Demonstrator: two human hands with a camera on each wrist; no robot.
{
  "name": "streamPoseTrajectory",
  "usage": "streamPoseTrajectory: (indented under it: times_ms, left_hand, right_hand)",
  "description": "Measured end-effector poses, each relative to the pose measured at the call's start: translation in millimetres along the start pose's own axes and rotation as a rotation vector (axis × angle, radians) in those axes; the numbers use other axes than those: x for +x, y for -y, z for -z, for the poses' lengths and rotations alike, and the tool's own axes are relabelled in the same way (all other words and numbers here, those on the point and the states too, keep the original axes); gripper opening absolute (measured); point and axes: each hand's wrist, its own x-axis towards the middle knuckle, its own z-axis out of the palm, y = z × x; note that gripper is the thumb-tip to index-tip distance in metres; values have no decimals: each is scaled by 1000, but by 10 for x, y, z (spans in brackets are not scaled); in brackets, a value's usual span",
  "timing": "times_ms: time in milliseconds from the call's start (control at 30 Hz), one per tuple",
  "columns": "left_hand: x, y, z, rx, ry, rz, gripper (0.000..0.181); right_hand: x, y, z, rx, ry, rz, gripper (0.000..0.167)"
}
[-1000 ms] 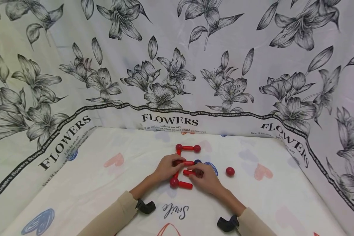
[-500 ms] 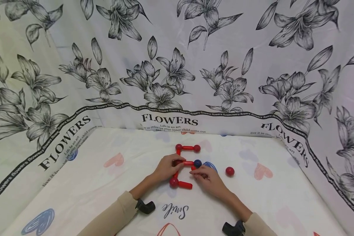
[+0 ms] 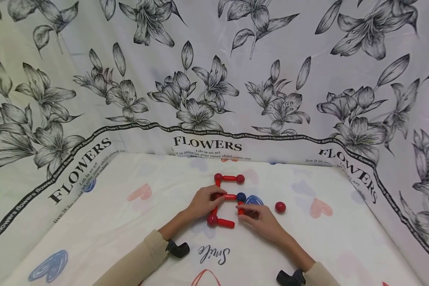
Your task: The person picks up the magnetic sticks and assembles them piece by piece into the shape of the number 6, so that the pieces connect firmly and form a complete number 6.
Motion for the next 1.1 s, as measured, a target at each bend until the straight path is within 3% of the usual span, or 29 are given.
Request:
streamPoseTrajectory:
  times_ms: [200, 367, 633, 833, 1100]
  left_hand:
    - [-10, 11, 28, 0, 3, 4, 21]
    - [-12, 7, 39, -14, 11, 9, 21]
    - [-17, 10, 20, -14, 16, 16, 22]
    - [-11, 7, 9, -16, 18, 14, 22]
    - [4, 15, 7, -15, 21, 13, 21]
  right_hand:
    - [37, -15, -17, -6, -11, 28, 36]
    - [53, -25, -21, 22, -22, 6, 36]
    - [41, 41, 60, 2, 88, -36, 41]
    - [34, 119, 370, -138, 170, -11, 35]
    - [-15, 65, 916, -178, 6, -33, 33]
